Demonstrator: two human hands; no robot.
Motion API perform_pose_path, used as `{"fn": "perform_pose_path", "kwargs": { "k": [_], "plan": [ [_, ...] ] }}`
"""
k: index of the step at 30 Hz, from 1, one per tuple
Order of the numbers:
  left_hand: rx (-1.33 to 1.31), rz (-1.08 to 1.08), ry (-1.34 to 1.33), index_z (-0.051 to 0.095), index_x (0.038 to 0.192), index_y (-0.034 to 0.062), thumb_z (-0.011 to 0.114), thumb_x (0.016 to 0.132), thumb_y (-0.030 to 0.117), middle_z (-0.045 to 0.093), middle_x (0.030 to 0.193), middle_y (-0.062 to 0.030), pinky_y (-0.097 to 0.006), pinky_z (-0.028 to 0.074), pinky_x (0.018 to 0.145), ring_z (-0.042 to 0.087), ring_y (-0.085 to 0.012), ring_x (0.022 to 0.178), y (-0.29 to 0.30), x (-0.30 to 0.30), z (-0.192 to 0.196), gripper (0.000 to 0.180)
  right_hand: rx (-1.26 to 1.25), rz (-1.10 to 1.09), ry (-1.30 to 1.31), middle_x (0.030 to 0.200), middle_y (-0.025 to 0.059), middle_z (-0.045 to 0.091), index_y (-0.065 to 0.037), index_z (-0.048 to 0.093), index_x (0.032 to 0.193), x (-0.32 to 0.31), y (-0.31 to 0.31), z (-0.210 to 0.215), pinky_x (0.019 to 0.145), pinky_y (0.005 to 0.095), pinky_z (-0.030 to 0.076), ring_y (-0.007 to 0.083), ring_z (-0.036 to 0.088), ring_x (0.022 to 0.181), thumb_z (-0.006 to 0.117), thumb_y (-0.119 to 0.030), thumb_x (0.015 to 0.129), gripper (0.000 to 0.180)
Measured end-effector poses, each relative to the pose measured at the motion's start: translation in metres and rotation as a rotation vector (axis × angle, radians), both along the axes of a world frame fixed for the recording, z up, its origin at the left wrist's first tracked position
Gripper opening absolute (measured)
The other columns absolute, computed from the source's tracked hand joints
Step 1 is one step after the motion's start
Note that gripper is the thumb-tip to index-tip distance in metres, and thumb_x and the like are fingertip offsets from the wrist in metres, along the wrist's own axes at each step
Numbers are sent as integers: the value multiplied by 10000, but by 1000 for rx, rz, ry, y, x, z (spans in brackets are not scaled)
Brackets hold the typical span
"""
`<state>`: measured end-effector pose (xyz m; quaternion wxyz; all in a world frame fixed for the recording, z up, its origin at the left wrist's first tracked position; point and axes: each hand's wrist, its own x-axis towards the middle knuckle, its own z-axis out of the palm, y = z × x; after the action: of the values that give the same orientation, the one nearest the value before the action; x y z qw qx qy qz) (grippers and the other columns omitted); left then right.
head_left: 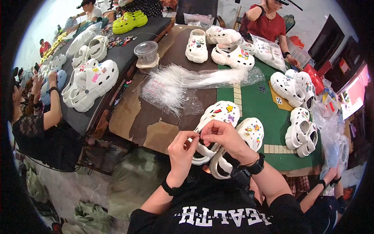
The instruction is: Assembling decorative charms and straps onto foam clogs.
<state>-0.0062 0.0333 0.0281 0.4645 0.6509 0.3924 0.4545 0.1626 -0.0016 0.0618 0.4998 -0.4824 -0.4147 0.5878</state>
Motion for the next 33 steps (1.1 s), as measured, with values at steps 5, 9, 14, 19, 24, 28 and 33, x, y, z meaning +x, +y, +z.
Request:
{"fn": "perform_pose_path", "kwargs": {
  "k": [5, 9, 14, 19, 24, 28, 33],
  "plan": [
    [-14, -7, -22, 655, 914, 12, 691, 828, -13, 635, 835, -41, -243, 425, 528, 546, -85, 588, 0, -3, 1, 96, -46, -20, 35, 869, 19, 631, -4, 619, 986, -3, -1, 0, 717, 227, 485, 80, 585, 777, 673, -46, 885, 122],
    [80, 3, 27, 647, 915, 9, 685, 831, -19, 620, 814, -46, -242, 447, 537, 571, -94, 602, 1, -4, 5, 96, 11, -27, -18, 869, 19, 627, 3, 615, 982, -6, -1, 1, 721, 228, 484, 78, 578, 775, 671, -41, 886, 120],
    [147, 14, 64, 639, 904, 3, 680, 828, -28, 608, 808, -53, -239, 457, 551, 582, -108, 625, 0, -5, 7, 91, 65, -65, -226, 863, 10, 625, 6, 610, 970, -12, -3, 5, 703, 223, 486, 65, 576, 778, 653, -37, 897, 95],
    [153, 15, 58, 640, 894, 2, 684, 826, -27, 598, 800, -53, -243, 457, 559, 584, -109, 638, 0, -8, 6, 87, 80, -100, -371, 838, 7, 635, 4, 616, 956, -17, -5, 8, 684, 222, 489, 55, 580, 761, 651, -43, 895, 84],
    [192, 25, 58, 632, 898, 38, 697, 823, 4, 608, 819, -60, -279, 474, 535, 599, -145, 593, 0, -8, 2, 105, 92, -98, -423, 814, 9, 641, 5, 619, 949, -18, -5, 7, 675, 223, 490, 51, 581, 746, 655, -46, 891, 85],
    [155, 7, 60, 639, 898, 1, 684, 827, -24, 596, 803, -56, -243, 460, 574, 577, -116, 636, -1, -9, 5, 88, 112, -88, -456, 814, 14, 641, 5, 623, 960, -18, -7, 9, 672, 230, 490, 54, 577, 746, 654, -44, 888, 93],
    [171, 12, 65, 639, 895, 1, 685, 825, -24, 598, 804, -59, -245, 458, 567, 583, -118, 638, -2, -7, 6, 87, 137, -82, -499, 811, 15, 639, 11, 624, 958, -17, -8, 9, 670, 233, 487, 59, 572, 740, 651, -43, 889, 92]
  ]
}}
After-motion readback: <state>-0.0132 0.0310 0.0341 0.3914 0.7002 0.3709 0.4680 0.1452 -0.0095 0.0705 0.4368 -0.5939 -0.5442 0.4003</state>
